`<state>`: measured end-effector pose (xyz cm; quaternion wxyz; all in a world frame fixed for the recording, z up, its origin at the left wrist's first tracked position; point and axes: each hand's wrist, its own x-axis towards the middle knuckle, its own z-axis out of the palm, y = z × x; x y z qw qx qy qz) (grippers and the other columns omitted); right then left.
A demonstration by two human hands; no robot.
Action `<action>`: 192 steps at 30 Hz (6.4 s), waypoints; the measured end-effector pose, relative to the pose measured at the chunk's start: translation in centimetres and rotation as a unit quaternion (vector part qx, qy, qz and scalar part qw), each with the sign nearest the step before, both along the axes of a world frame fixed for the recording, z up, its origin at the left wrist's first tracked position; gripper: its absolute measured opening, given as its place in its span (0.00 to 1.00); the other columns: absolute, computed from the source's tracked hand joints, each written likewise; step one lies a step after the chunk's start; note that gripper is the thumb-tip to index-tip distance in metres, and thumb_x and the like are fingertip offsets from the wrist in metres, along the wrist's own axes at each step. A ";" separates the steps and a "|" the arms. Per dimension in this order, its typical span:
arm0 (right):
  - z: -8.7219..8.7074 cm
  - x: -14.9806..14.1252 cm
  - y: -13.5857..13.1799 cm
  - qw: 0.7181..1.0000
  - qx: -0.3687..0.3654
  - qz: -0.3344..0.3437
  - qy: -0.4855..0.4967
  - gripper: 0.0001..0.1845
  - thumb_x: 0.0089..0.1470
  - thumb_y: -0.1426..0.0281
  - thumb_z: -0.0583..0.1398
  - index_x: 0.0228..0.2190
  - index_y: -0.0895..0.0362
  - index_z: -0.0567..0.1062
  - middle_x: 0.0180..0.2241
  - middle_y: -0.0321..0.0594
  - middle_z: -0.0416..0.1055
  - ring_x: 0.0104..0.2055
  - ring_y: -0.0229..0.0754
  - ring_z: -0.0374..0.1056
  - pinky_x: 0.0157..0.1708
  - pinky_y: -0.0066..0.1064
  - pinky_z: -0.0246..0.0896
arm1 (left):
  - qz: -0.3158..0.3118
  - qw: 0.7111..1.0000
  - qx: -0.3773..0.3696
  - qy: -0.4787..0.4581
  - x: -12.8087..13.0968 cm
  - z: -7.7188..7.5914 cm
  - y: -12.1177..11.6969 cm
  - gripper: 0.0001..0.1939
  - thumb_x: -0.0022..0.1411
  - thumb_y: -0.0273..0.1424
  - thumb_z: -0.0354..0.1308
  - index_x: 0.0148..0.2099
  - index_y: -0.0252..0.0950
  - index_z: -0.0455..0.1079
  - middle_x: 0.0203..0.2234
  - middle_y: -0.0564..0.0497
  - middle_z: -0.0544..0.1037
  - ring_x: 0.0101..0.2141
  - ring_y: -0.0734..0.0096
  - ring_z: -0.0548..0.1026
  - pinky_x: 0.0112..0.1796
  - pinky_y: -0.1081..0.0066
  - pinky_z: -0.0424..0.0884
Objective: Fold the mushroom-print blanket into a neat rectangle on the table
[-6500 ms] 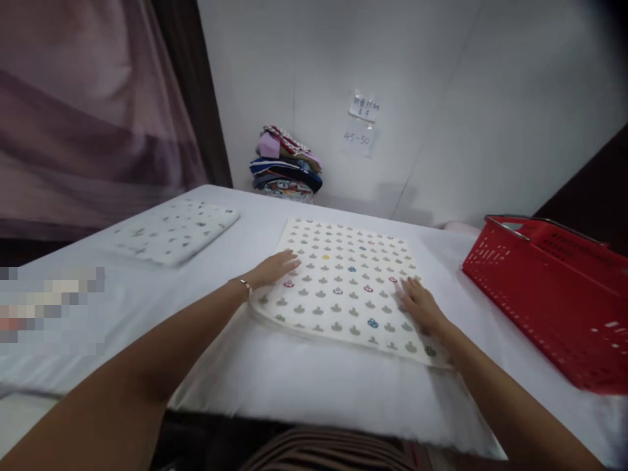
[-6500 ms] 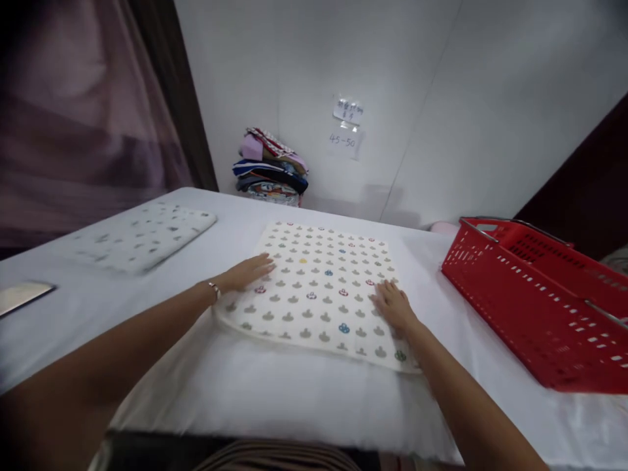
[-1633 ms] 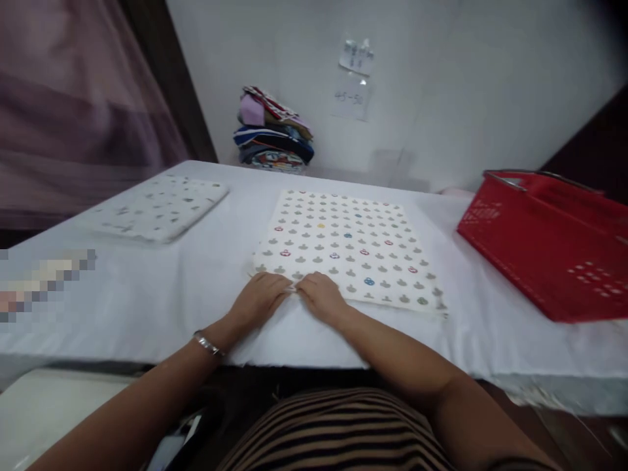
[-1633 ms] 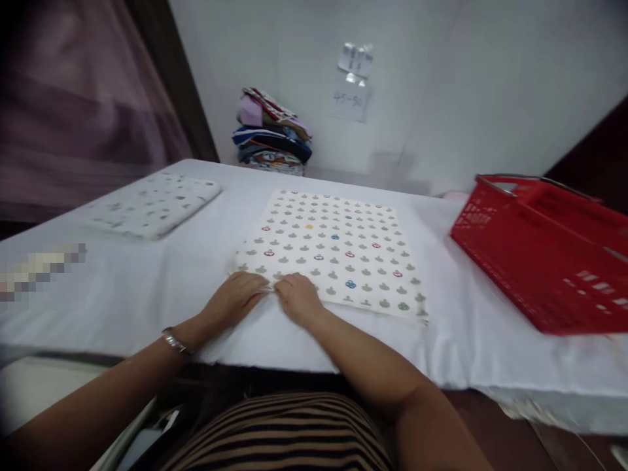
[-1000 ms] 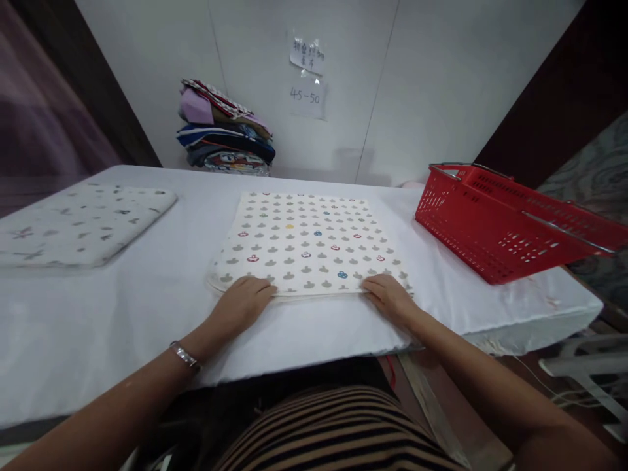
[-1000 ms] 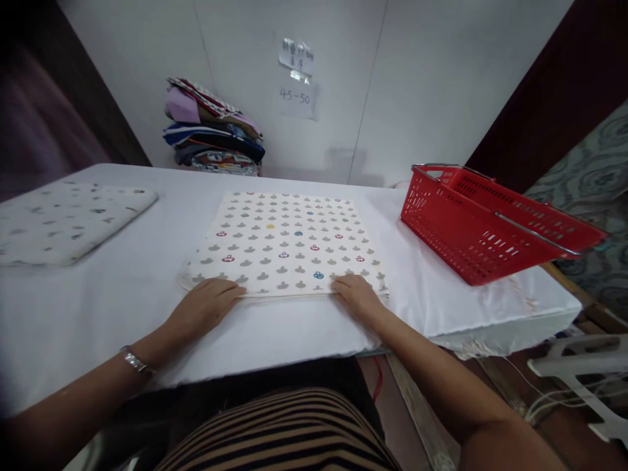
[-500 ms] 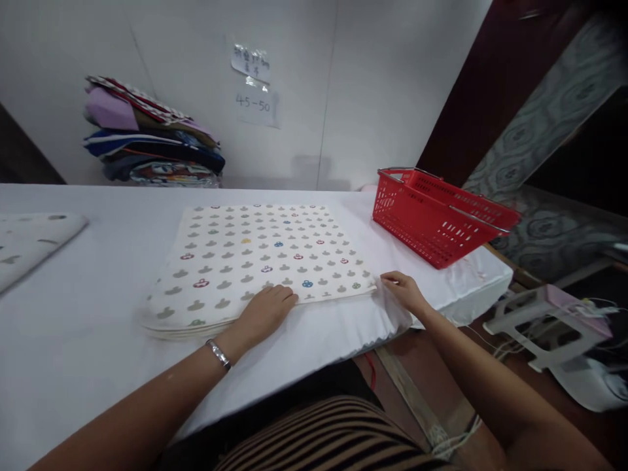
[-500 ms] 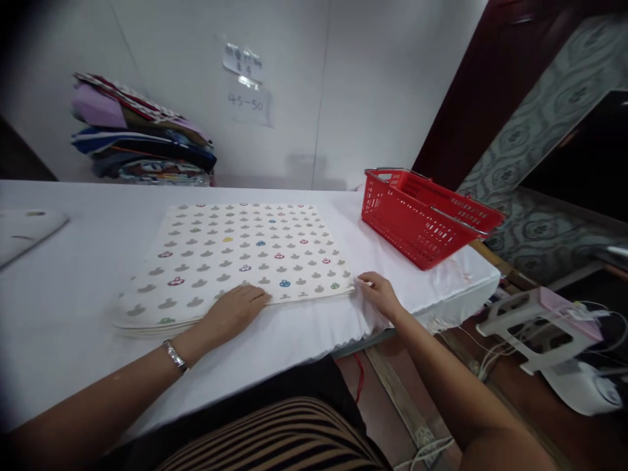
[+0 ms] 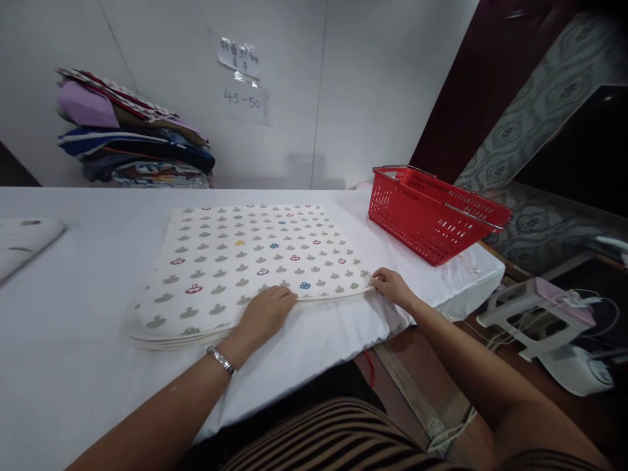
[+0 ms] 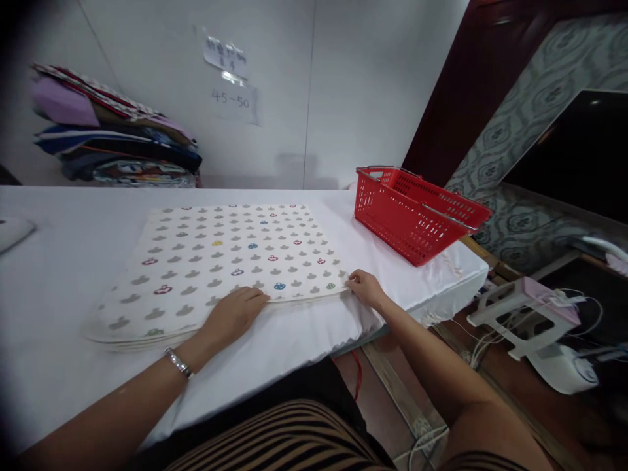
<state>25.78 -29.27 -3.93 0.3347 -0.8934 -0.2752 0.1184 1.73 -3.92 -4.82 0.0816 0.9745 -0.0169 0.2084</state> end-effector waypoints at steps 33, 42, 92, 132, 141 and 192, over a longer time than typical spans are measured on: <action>0.4 -8.0 6.1 0.871 -0.114 0.337 -0.339 0.15 0.63 0.71 0.47 0.39 0.55 0.73 0.41 0.43 0.70 0.42 0.44 0.62 0.36 0.32 0.55 | 0.068 0.997 -0.029 0.015 0.4 0.2 -0.5 0.15 0.67 0.31 0.42 0.38 0.37 0.70 0.33 0.50 0.74 0.36 0.69 0.69 0.34 0.70 0.63; 0.0 -8.1 7.8 0.853 -0.110 0.357 -0.364 0.11 0.61 0.74 0.51 0.34 0.55 0.72 0.35 0.43 0.70 0.37 0.44 0.61 0.32 0.33 0.53 | 0.067 0.997 -0.019 0.021 0.4 0.3 -0.6 0.15 0.67 0.31 0.42 0.39 0.37 0.70 0.33 0.50 0.73 0.36 0.69 0.70 0.34 0.70 0.64; -0.1 -8.3 6.7 0.845 -0.048 0.394 -0.358 0.12 0.62 0.74 0.48 0.40 0.55 0.70 0.40 0.41 0.69 0.40 0.43 0.62 0.40 0.33 0.55 | 0.040 0.998 -0.037 0.025 0.0 0.9 -0.5 0.13 0.67 0.31 0.44 0.42 0.38 0.70 0.34 0.50 0.74 0.36 0.68 0.69 0.36 0.68 0.65; -1.7 -12.6 12.2 0.841 0.074 0.376 -0.383 0.10 0.61 0.71 0.51 0.30 0.58 0.70 0.30 0.39 0.67 0.34 0.42 0.59 0.33 0.33 0.52 | 0.077 0.994 -0.063 -0.033 -2.0 1.0 0.8 0.08 0.63 0.25 0.49 0.39 0.38 0.69 0.29 0.53 0.73 0.33 0.71 0.68 0.33 0.70 0.66; -3.1 -12.3 12.2 0.829 0.111 0.380 -0.396 0.13 0.60 0.77 0.48 0.30 0.60 0.71 0.31 0.42 0.68 0.34 0.41 0.59 0.33 0.33 0.53 | 0.067 0.995 -0.058 -0.054 -1.8 0.2 0.9 0.10 0.63 0.25 0.48 0.42 0.38 0.69 0.31 0.52 0.73 0.34 0.71 0.68 0.34 0.70 0.66; 0.9 -5.3 -0.8 0.924 0.088 0.104 -0.356 0.10 0.57 0.72 0.51 0.35 0.56 0.73 0.36 0.44 0.72 0.39 0.44 0.66 0.39 0.36 0.60 | 0.024 0.997 -0.051 -0.048 -1.0 -0.8 0.3 0.08 0.59 0.23 0.48 0.38 0.38 0.67 0.33 0.50 0.71 0.36 0.67 0.68 0.36 0.65 0.66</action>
